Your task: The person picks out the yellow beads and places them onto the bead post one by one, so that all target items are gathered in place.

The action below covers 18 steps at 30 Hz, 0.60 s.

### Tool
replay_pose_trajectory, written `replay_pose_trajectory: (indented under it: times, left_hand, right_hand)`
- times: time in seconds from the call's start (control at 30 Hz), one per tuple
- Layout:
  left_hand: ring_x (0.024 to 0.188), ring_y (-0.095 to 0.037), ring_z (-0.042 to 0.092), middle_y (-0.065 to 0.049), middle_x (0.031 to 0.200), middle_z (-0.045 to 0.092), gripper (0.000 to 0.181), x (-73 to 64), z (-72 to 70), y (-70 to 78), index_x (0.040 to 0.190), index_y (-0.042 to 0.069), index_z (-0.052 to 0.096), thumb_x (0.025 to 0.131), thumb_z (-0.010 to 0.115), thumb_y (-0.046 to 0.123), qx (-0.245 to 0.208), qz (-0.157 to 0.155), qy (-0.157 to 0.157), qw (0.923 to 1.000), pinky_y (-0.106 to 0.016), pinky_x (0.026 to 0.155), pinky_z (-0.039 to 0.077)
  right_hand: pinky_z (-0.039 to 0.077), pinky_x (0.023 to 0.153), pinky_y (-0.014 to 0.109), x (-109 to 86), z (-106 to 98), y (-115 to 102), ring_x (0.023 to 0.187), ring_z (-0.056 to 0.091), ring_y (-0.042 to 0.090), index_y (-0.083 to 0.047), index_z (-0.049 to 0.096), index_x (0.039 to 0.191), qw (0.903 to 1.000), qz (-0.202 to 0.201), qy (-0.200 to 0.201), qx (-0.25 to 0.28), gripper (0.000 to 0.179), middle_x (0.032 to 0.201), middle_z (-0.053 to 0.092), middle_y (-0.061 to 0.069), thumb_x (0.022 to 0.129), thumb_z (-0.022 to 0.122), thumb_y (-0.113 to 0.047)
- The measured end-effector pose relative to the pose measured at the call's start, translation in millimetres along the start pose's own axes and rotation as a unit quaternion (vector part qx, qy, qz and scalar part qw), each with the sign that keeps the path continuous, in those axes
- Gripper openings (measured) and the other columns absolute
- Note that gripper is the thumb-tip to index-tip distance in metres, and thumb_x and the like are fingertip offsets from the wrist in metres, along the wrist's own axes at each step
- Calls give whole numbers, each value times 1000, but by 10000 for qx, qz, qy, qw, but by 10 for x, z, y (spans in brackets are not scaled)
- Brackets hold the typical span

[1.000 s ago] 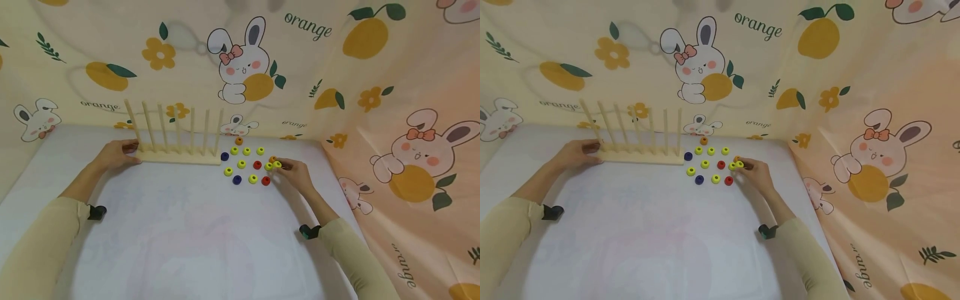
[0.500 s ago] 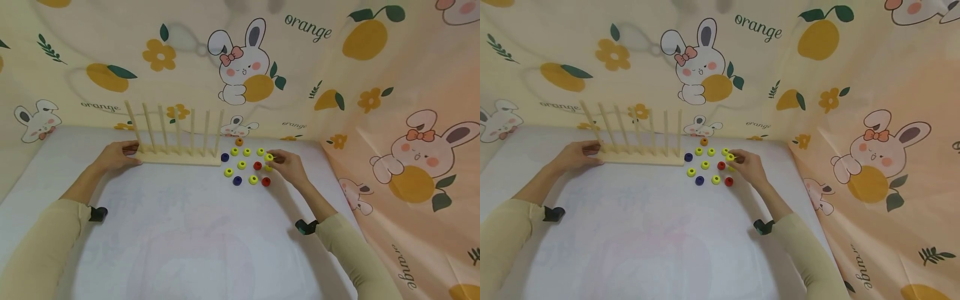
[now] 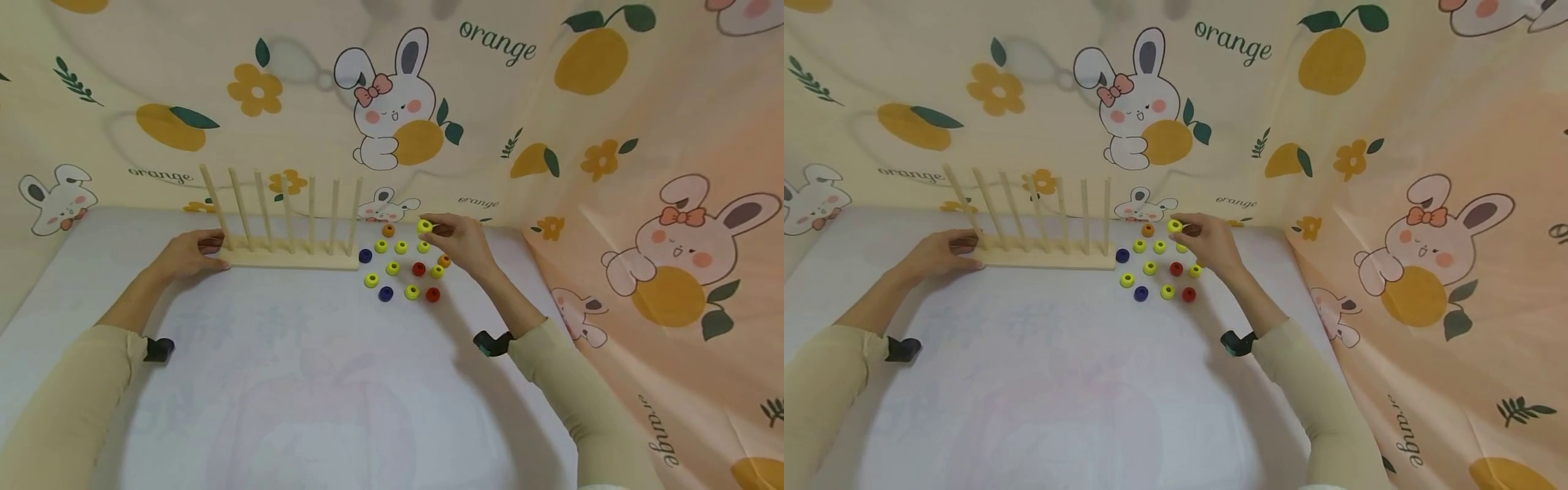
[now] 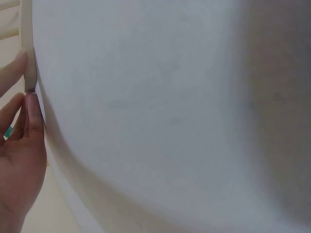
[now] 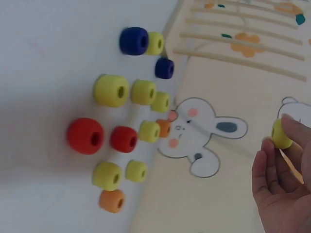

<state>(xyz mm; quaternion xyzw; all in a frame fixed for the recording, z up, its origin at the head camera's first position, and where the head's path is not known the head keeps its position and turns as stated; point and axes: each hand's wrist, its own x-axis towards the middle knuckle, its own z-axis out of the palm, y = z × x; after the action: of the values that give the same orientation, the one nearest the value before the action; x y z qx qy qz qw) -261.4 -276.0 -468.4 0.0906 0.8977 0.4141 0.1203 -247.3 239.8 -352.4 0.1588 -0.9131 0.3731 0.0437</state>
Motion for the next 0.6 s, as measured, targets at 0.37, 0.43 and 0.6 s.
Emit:
replay_pose_trajectory:
  times: [0.37,0.43,0.6]
  left_hand:
    - [129,-47,46,-35,143,43,83,30,-7,1,146,-13,34,86,80,21,53,-187,-74,9998,-56,108,38]
    - [130,-46,47,-34,143,44,84,37,-16,11,147,-12,34,87,79,24,119,-204,-122,9996,-55,108,39]
    - [128,-47,48,-35,140,47,81,59,-39,60,145,-15,35,88,78,25,350,-224,-166,9990,-56,107,39]
  right_hand:
    - [58,81,31,173,57,-249,90,67,17,-10,67,128,9995,-309,-119,20,40,109,72,4,90,76,-17]
    - [57,83,30,215,64,-296,91,66,18,-8,66,128,9989,-456,-99,72,40,111,71,6,90,75,-14]
    - [56,85,26,308,79,-442,93,66,16,-7,67,127,9976,-672,-139,75,37,113,71,6,91,74,-15]
